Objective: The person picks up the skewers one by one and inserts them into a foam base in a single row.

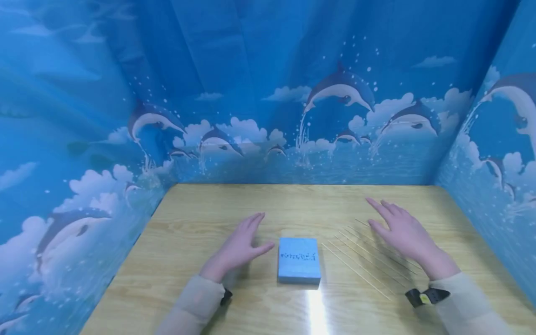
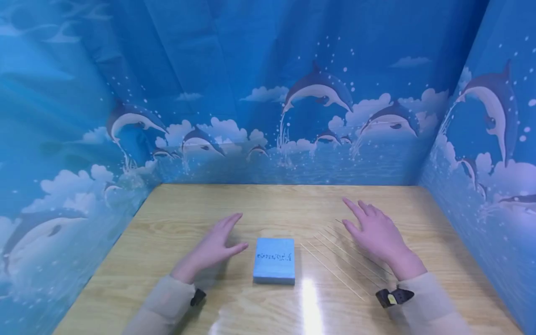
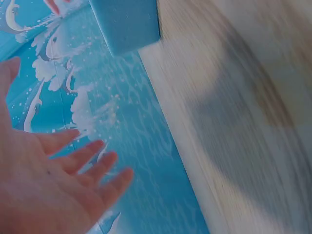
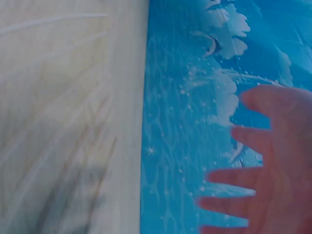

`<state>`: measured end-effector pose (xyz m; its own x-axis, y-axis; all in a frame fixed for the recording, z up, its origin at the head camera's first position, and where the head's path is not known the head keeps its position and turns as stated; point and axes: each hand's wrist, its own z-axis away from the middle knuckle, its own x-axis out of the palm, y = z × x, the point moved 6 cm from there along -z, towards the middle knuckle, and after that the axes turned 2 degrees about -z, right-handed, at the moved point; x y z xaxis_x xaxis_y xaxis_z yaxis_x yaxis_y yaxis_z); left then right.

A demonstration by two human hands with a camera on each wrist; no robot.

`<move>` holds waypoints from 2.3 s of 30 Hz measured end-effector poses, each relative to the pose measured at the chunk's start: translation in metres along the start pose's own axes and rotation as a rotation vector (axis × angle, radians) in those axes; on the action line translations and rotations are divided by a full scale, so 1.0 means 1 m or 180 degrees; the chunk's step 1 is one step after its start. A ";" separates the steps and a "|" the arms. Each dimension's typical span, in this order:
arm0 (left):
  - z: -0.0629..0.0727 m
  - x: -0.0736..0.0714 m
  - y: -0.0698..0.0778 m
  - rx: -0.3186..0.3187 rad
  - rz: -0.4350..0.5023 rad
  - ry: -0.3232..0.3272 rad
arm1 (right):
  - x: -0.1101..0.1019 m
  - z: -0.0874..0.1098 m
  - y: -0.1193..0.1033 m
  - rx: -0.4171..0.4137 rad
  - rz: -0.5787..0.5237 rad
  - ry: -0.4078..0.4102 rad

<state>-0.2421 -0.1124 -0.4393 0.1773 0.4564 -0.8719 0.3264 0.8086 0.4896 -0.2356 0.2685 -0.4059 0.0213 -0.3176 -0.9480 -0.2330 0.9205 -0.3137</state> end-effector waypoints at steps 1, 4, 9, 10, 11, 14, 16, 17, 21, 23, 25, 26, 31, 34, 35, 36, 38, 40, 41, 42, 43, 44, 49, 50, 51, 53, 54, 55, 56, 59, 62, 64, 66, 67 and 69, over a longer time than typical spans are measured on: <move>0.000 0.002 0.003 0.0042 0.0096 -0.0082 | -0.001 0.000 0.003 0.0001 -0.0098 -0.0099; 0.000 0.009 0.010 0.0200 0.0312 -0.0259 | -0.006 -0.003 0.011 0.0017 -0.0330 -0.0330; 0.000 0.018 0.015 0.0339 0.0490 -0.0542 | -0.016 -0.011 0.024 -0.0040 -0.0574 -0.0474; 0.000 0.020 0.016 0.0358 0.0533 -0.0583 | -0.019 -0.013 0.027 -0.0063 -0.0628 -0.0514; -0.001 0.021 0.016 0.0376 0.0558 -0.0613 | -0.021 -0.015 0.030 -0.0074 -0.0700 -0.0573; -0.004 0.026 0.017 0.0422 0.0658 -0.0692 | -0.026 -0.022 0.038 -0.0081 -0.0976 -0.0814; -0.006 0.029 0.018 0.0435 0.0712 -0.0727 | -0.027 -0.028 0.044 -0.0038 -0.1204 -0.1034; -0.007 0.031 0.018 0.0433 0.0726 -0.0740 | -0.026 -0.031 0.048 0.0010 -0.1324 -0.1147; -0.010 0.036 0.017 0.0432 0.0800 -0.0805 | -0.017 -0.041 0.065 0.0281 -0.1697 -0.1576; -0.011 0.040 0.018 0.0436 0.0797 -0.0845 | -0.009 -0.044 0.074 0.0468 -0.1811 -0.1756; -0.011 0.044 0.018 0.0446 0.0754 -0.0891 | -0.001 -0.044 0.083 0.0668 -0.1908 -0.1897; -0.011 0.046 0.019 0.0444 0.0742 -0.0908 | 0.003 -0.044 0.087 0.0723 -0.1912 -0.1954; -0.012 0.052 0.020 0.0451 0.0632 -0.0928 | 0.017 -0.044 0.098 0.0915 -0.1878 -0.2009; -0.013 0.054 0.021 0.0459 0.0562 -0.0895 | 0.021 -0.046 0.101 0.0925 -0.1812 -0.1993; -0.013 0.055 0.020 0.0460 0.0540 -0.0891 | 0.022 -0.046 0.101 0.0931 -0.1785 -0.1990; -0.013 0.056 0.020 0.0467 0.0513 -0.0887 | 0.023 -0.046 0.102 0.0914 -0.1747 -0.1990; -0.014 0.057 0.021 0.0480 0.0483 -0.0898 | 0.024 -0.047 0.101 0.0910 -0.1693 -0.1990; -0.015 0.057 0.021 0.0492 0.0485 -0.0924 | 0.026 -0.047 0.101 0.0905 -0.1638 -0.1982; -0.015 0.058 0.022 0.0504 0.0479 -0.0936 | 0.026 -0.047 0.101 0.0915 -0.1627 -0.1974; -0.015 0.058 0.023 0.0511 0.0486 -0.0948 | 0.027 -0.047 0.101 0.0920 -0.1600 -0.1965; -0.016 0.058 0.023 0.0511 0.0485 -0.0957 | 0.028 -0.047 0.101 0.0934 -0.1581 -0.1954; -0.016 0.058 0.024 0.0505 0.0484 -0.0965 | 0.029 -0.047 0.101 0.0943 -0.1568 -0.1949; -0.016 0.059 0.024 0.0489 0.0442 -0.0981 | 0.036 -0.049 0.102 0.1008 -0.1500 -0.1856; -0.016 0.059 0.024 0.0487 0.0446 -0.0987 | 0.037 -0.049 0.102 0.1006 -0.1484 -0.1829; -0.016 0.059 0.024 0.0487 0.0450 -0.0991 | 0.038 -0.049 0.102 0.1011 -0.1463 -0.1792; -0.016 0.059 0.024 0.0479 0.0470 -0.1004 | 0.040 -0.049 0.102 0.1023 -0.1413 -0.1720; -0.015 0.059 0.024 0.0473 0.0478 -0.1009 | 0.040 -0.049 0.101 0.1026 -0.1397 -0.1690; -0.015 0.059 0.024 0.0468 0.0486 -0.1012 | 0.041 -0.048 0.101 0.1029 -0.1383 -0.1662; -0.015 0.060 0.024 0.0465 0.0491 -0.1016 | 0.042 -0.048 0.100 0.1027 -0.1367 -0.1642; -0.014 0.060 0.023 0.0450 0.0512 -0.1011 | 0.042 -0.048 0.099 0.1030 -0.1328 -0.1598; -0.013 0.060 0.022 0.0445 0.0527 -0.1003 | 0.044 -0.048 0.099 0.1014 -0.1321 -0.1579; -0.013 0.060 0.022 0.0431 0.0547 -0.1001 | 0.045 -0.048 0.099 0.1006 -0.1282 -0.1557; -0.012 0.060 0.021 0.0437 0.0566 -0.0989 | 0.047 -0.049 0.099 0.1013 -0.1261 -0.1550; -0.012 0.059 0.020 0.0444 0.0569 -0.0980 | 0.047 -0.049 0.098 0.1009 -0.1240 -0.1543; -0.012 0.059 0.019 0.0439 0.0586 -0.0976 | 0.047 -0.049 0.097 0.1015 -0.1199 -0.1540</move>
<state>-0.2362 -0.0653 -0.4816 0.5074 0.4402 -0.7408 0.3813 0.6562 0.6511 -0.3051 0.3315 -0.4783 0.4935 -0.5598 -0.6657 0.1710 0.8129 -0.5568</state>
